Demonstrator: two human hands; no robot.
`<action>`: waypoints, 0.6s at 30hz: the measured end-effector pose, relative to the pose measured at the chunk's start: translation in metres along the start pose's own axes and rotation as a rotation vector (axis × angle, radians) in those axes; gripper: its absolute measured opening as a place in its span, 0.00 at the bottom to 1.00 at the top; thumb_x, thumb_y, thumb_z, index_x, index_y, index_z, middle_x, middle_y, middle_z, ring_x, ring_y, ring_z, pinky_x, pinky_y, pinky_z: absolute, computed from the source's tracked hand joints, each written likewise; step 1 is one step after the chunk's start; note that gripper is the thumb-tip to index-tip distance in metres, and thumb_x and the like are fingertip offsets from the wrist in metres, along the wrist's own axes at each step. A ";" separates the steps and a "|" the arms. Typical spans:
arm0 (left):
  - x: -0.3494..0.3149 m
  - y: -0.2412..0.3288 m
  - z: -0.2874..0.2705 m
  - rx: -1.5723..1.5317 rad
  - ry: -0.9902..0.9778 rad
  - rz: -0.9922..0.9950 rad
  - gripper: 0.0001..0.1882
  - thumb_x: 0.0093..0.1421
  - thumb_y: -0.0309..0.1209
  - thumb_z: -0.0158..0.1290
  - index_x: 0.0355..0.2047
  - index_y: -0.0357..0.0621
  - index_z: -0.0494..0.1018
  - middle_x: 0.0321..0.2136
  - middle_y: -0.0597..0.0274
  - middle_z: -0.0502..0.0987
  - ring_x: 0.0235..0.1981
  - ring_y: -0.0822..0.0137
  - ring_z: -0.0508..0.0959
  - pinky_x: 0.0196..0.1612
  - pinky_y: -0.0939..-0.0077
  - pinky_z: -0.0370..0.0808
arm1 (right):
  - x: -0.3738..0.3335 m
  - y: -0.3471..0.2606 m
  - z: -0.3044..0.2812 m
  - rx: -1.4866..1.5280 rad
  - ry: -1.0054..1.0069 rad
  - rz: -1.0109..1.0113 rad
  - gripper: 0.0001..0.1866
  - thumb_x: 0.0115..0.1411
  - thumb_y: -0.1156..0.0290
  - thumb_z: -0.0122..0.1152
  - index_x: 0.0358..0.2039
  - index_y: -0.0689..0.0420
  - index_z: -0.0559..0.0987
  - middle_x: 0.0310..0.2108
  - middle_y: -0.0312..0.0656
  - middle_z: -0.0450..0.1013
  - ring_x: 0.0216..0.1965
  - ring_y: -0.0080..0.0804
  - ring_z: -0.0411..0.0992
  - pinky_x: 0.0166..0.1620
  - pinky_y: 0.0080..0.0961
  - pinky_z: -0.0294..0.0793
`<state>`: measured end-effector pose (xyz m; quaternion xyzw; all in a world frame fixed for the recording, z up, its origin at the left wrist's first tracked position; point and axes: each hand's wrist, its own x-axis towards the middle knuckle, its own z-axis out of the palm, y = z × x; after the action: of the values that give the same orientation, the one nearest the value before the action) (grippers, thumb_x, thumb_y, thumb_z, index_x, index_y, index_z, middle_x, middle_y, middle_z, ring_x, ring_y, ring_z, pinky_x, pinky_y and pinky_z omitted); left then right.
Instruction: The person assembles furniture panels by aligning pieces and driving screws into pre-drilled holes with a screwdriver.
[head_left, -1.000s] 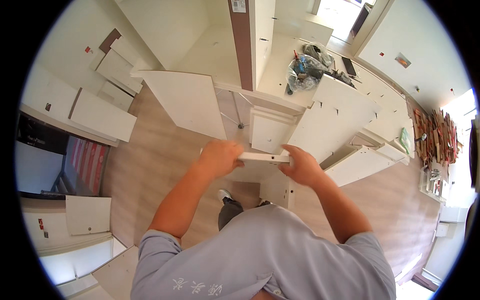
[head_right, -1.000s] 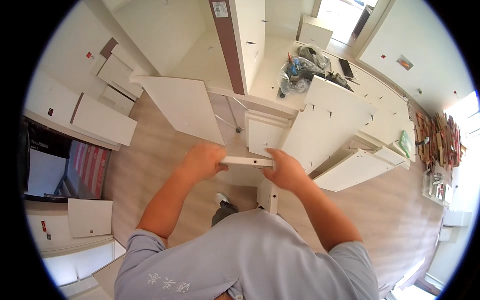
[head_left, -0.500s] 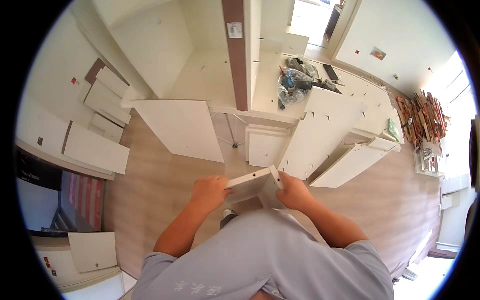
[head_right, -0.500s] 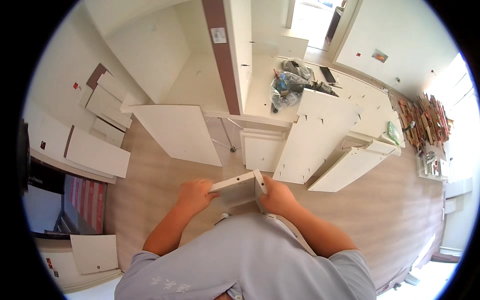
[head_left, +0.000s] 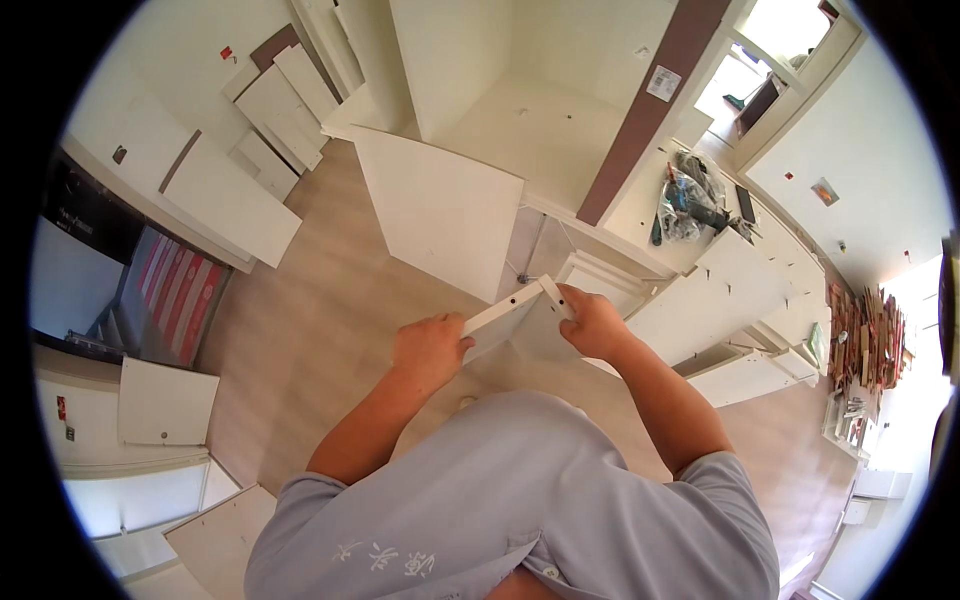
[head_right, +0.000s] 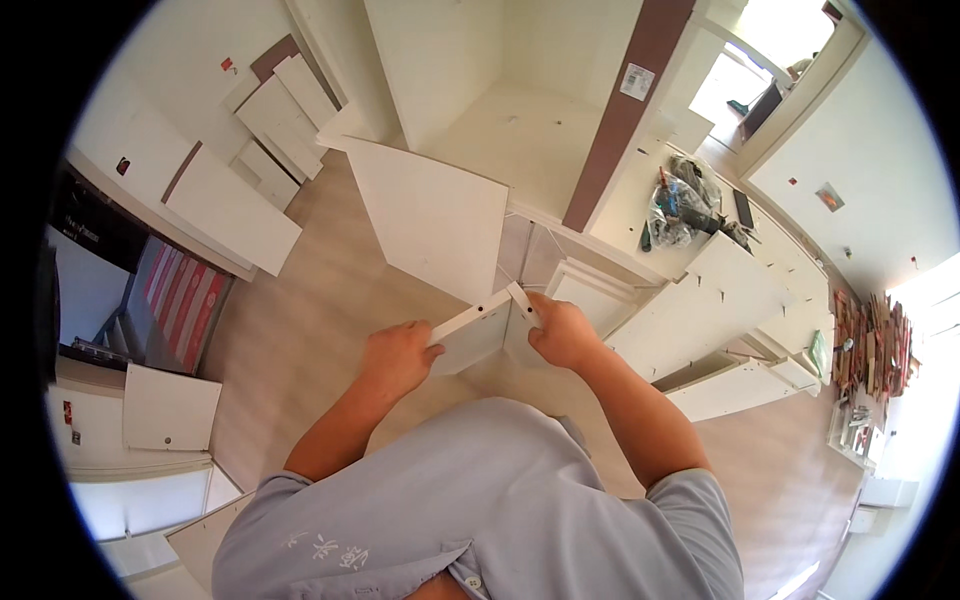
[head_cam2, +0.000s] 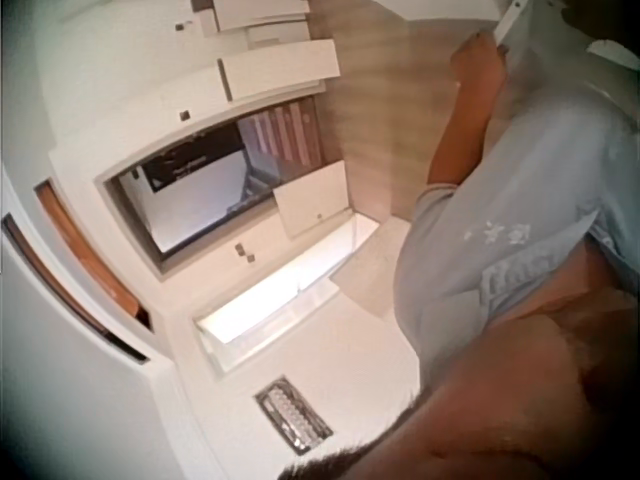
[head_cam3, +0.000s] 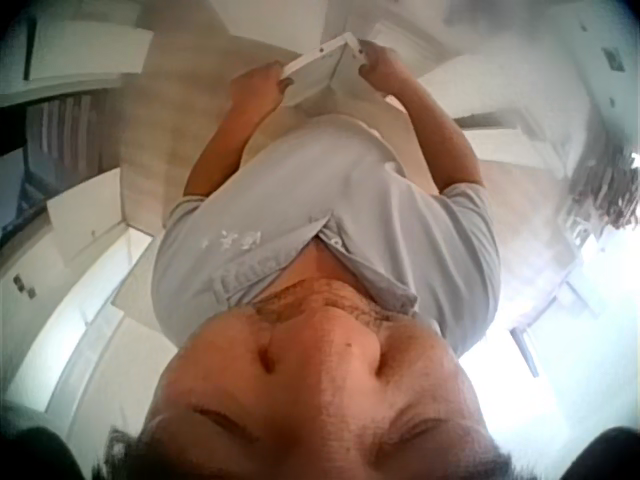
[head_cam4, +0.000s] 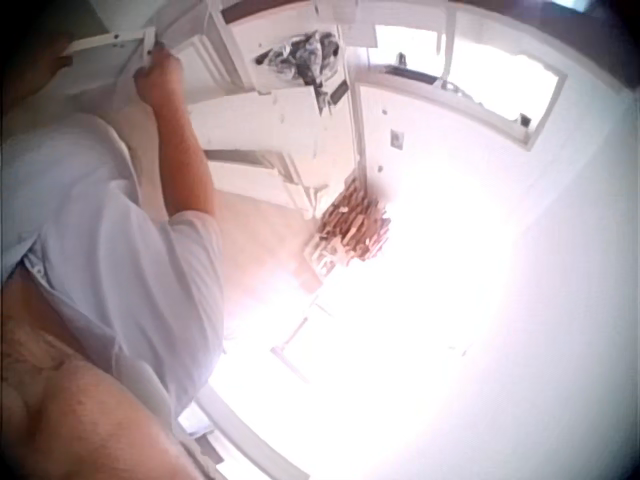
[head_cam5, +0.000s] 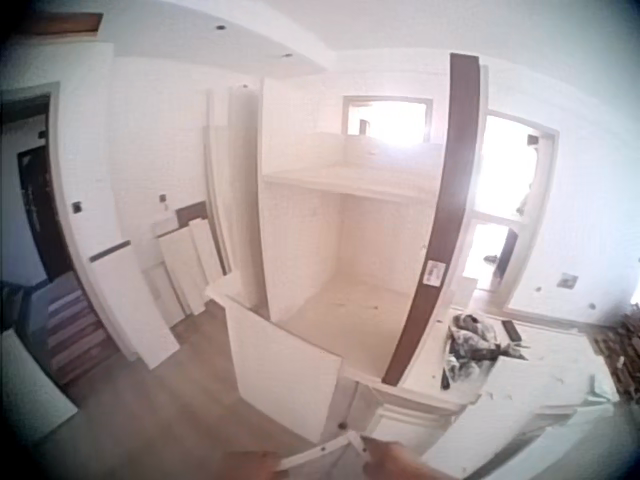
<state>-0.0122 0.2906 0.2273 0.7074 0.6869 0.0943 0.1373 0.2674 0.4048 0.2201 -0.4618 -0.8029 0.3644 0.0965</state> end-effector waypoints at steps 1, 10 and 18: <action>0.001 -0.002 0.001 0.006 -0.020 -0.015 0.17 0.62 0.42 0.62 0.32 0.40 0.73 0.32 0.53 0.81 0.33 0.46 0.82 0.34 0.51 0.77 | 0.006 -0.001 0.001 -0.001 -0.012 -0.009 0.34 0.53 0.73 0.57 0.64 0.58 0.71 0.46 0.61 0.79 0.49 0.63 0.76 0.54 0.49 0.76; 0.035 0.004 0.013 -0.011 -0.061 -0.134 0.17 0.62 0.43 0.62 0.34 0.41 0.73 0.34 0.50 0.81 0.37 0.44 0.81 0.39 0.50 0.77 | 0.054 0.021 -0.012 -0.065 -0.079 -0.032 0.36 0.57 0.68 0.60 0.68 0.57 0.69 0.52 0.60 0.78 0.53 0.60 0.75 0.58 0.47 0.74; 0.107 0.032 0.011 -0.303 -0.014 -0.295 0.20 0.69 0.45 0.56 0.49 0.41 0.78 0.38 0.46 0.82 0.41 0.46 0.82 0.45 0.57 0.78 | 0.084 0.077 -0.064 0.069 -0.449 -0.236 0.38 0.61 0.57 0.68 0.69 0.56 0.68 0.59 0.55 0.75 0.55 0.53 0.77 0.59 0.40 0.75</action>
<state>0.0255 0.3962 0.2218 0.5710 0.7600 0.1706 0.2593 0.3044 0.5285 0.1991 -0.2689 -0.8396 0.4712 -0.0268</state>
